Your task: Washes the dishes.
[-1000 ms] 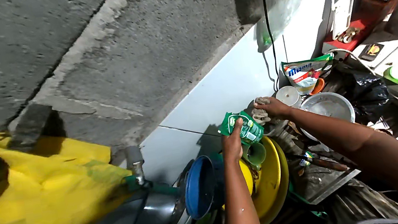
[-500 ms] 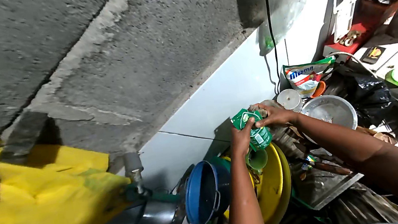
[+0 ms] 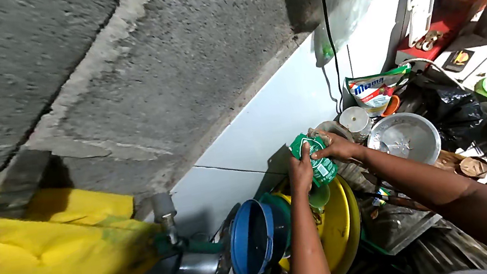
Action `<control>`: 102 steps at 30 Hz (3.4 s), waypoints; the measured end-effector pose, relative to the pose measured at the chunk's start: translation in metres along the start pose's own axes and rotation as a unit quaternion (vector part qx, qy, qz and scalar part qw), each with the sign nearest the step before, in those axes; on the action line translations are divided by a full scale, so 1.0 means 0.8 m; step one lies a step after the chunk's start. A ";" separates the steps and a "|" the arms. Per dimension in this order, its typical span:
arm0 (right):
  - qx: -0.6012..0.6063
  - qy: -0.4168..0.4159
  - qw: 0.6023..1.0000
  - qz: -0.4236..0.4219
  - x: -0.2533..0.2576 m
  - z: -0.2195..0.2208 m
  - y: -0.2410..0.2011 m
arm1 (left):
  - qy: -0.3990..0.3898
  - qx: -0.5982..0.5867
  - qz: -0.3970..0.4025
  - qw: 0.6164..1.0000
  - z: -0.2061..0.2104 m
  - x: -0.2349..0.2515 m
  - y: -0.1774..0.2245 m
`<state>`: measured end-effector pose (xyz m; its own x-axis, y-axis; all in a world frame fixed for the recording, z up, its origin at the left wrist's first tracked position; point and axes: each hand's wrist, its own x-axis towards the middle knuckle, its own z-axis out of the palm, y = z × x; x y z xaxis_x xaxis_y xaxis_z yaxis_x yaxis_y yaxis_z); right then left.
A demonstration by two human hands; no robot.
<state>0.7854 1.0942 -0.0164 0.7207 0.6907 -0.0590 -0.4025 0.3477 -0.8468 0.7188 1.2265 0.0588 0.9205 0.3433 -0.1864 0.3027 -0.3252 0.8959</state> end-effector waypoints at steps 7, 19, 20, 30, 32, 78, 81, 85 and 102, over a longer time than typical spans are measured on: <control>0.041 0.041 0.998 0.007 -0.007 0.006 -0.001 | 0.018 -0.098 0.069 0.993 0.003 -0.011 -0.020; 0.041 -0.021 0.999 -0.012 -0.015 0.003 0.002 | 0.096 -0.127 0.100 0.982 0.015 -0.028 -0.052; 0.038 -0.028 0.999 -0.012 -0.015 0.003 0.003 | 0.100 -0.120 0.098 0.983 0.015 -0.029 -0.052; 0.034 -0.026 0.999 -0.019 -0.018 0.010 0.007 | 0.075 -0.058 0.094 0.991 0.003 -0.037 -0.044; 0.036 -0.011 0.999 -0.018 -0.019 0.014 0.009 | 0.070 -0.046 0.087 0.993 -0.001 -0.038 -0.044; 0.011 0.026 0.999 -0.032 -0.021 0.030 0.029 | 0.121 0.028 0.114 0.986 -0.003 -0.039 -0.041; 0.023 0.050 0.998 -0.041 -0.023 0.034 0.029 | 0.127 0.034 0.114 0.985 -0.002 -0.040 -0.040; 0.042 0.082 0.995 -0.049 -0.024 0.041 0.025 | 0.135 0.042 0.118 0.983 -0.002 -0.040 -0.039; 0.053 0.079 0.995 -0.031 -0.009 0.040 0.002 | 0.154 0.062 0.133 0.977 -0.014 -0.055 -0.053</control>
<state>0.7610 1.1103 -0.0006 0.8225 0.5601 -0.0986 -0.4064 0.4576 -0.7909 0.6626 1.2353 0.0333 0.8585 0.4747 0.1942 0.1075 -0.5368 0.8368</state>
